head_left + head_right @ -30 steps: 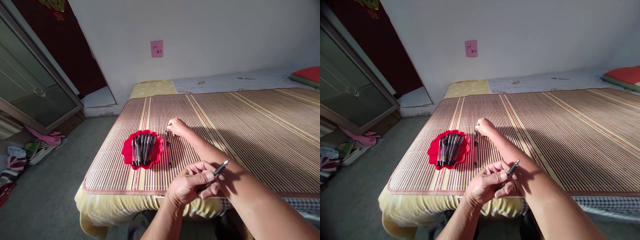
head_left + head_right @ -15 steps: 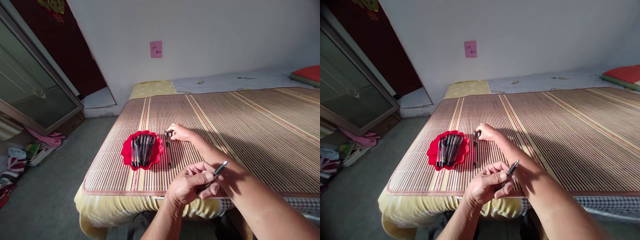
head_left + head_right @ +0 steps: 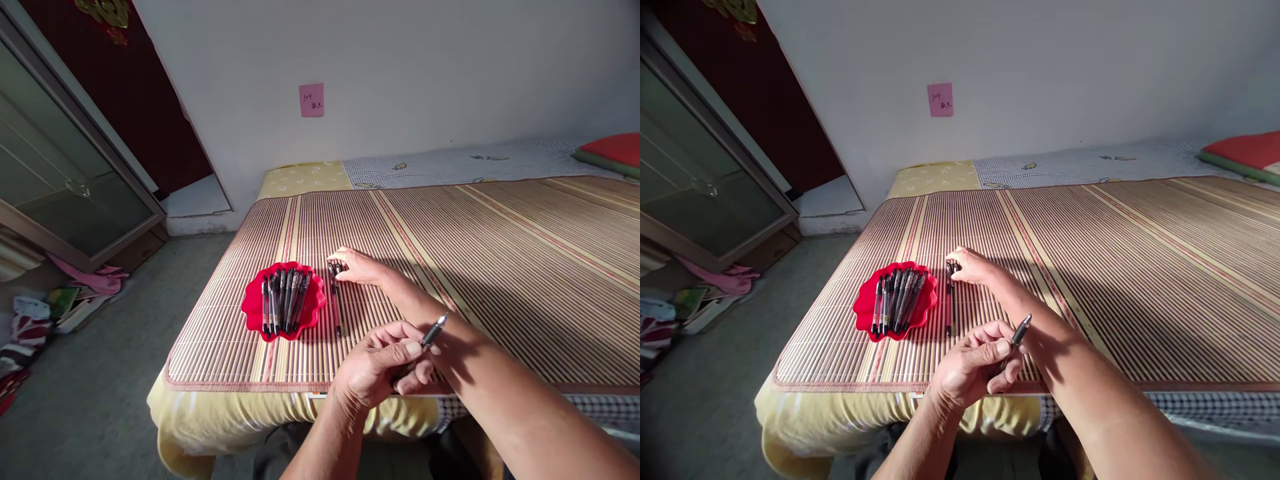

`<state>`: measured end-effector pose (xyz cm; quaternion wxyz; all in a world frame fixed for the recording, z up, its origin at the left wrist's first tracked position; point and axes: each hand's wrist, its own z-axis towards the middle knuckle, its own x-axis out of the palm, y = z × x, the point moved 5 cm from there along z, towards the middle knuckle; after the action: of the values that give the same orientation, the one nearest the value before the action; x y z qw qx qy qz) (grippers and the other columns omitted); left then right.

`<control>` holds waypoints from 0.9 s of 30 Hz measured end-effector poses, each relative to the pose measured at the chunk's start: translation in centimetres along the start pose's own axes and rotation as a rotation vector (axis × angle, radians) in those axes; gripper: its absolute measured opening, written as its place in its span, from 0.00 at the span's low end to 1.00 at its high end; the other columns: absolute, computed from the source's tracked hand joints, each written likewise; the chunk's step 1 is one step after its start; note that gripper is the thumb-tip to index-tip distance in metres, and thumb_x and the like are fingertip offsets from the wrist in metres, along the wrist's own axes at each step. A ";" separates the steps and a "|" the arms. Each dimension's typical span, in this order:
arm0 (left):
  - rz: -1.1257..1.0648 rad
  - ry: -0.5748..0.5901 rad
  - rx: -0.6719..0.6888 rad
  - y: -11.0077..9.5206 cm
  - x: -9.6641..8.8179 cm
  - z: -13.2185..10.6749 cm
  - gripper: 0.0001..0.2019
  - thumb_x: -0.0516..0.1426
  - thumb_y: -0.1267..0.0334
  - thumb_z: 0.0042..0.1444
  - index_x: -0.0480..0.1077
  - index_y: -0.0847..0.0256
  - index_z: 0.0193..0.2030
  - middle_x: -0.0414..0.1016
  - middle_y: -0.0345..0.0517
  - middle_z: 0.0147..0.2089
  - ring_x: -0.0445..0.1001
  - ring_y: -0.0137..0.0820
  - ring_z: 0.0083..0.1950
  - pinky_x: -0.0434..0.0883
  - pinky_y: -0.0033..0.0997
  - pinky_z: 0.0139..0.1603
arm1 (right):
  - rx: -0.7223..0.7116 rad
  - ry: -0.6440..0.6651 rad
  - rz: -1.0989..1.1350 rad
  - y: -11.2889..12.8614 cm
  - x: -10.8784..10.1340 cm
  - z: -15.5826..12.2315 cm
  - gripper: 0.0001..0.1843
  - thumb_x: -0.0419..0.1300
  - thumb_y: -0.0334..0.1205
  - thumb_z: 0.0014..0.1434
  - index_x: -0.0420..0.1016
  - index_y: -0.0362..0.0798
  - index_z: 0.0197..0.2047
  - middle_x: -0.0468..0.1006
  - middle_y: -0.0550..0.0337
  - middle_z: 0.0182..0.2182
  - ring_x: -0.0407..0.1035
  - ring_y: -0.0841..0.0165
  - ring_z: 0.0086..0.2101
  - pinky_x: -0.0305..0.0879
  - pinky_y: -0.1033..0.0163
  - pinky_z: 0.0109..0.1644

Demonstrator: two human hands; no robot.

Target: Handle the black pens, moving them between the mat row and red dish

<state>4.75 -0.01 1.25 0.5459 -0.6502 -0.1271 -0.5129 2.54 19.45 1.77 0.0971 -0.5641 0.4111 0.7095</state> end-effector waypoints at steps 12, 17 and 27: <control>-0.010 0.001 0.003 0.1 -0.1 0.1 0.12 0.68 0.60 0.58 0.77 0.67 0.41 0.76 0.43 0.26 0.61 0.19 0.16 0.49 0.23 0.16 | -0.007 0.013 -0.065 1.4 0.3 -0.3 0.14 0.68 0.33 0.60 0.81 0.45 0.50 0.77 0.52 0.46 0.72 0.61 0.45 0.68 0.59 0.47; 0.000 -0.009 -0.002 0.1 -0.1 0.1 0.13 0.68 0.59 0.57 0.77 0.67 0.41 0.76 0.42 0.26 0.61 0.19 0.16 0.50 0.23 0.16 | 0.063 0.001 -0.049 1.6 0.1 -0.5 0.22 0.68 0.38 0.61 0.78 0.46 0.58 0.76 0.48 0.51 0.73 0.59 0.46 0.70 0.57 0.46; 0.026 -0.022 -0.007 0.1 -0.2 0.0 0.14 0.69 0.57 0.58 0.77 0.68 0.41 0.75 0.42 0.26 0.62 0.19 0.16 0.51 0.23 0.16 | 0.106 0.001 -0.083 2.0 0.7 -0.2 0.23 0.64 0.35 0.60 0.78 0.51 0.59 0.77 0.50 0.51 0.73 0.59 0.44 0.66 0.60 0.40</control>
<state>4.72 0.06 1.01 0.5487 -0.6594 -0.1228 -0.4989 1.21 17.80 2.10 0.1560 -0.5751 0.4244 0.6818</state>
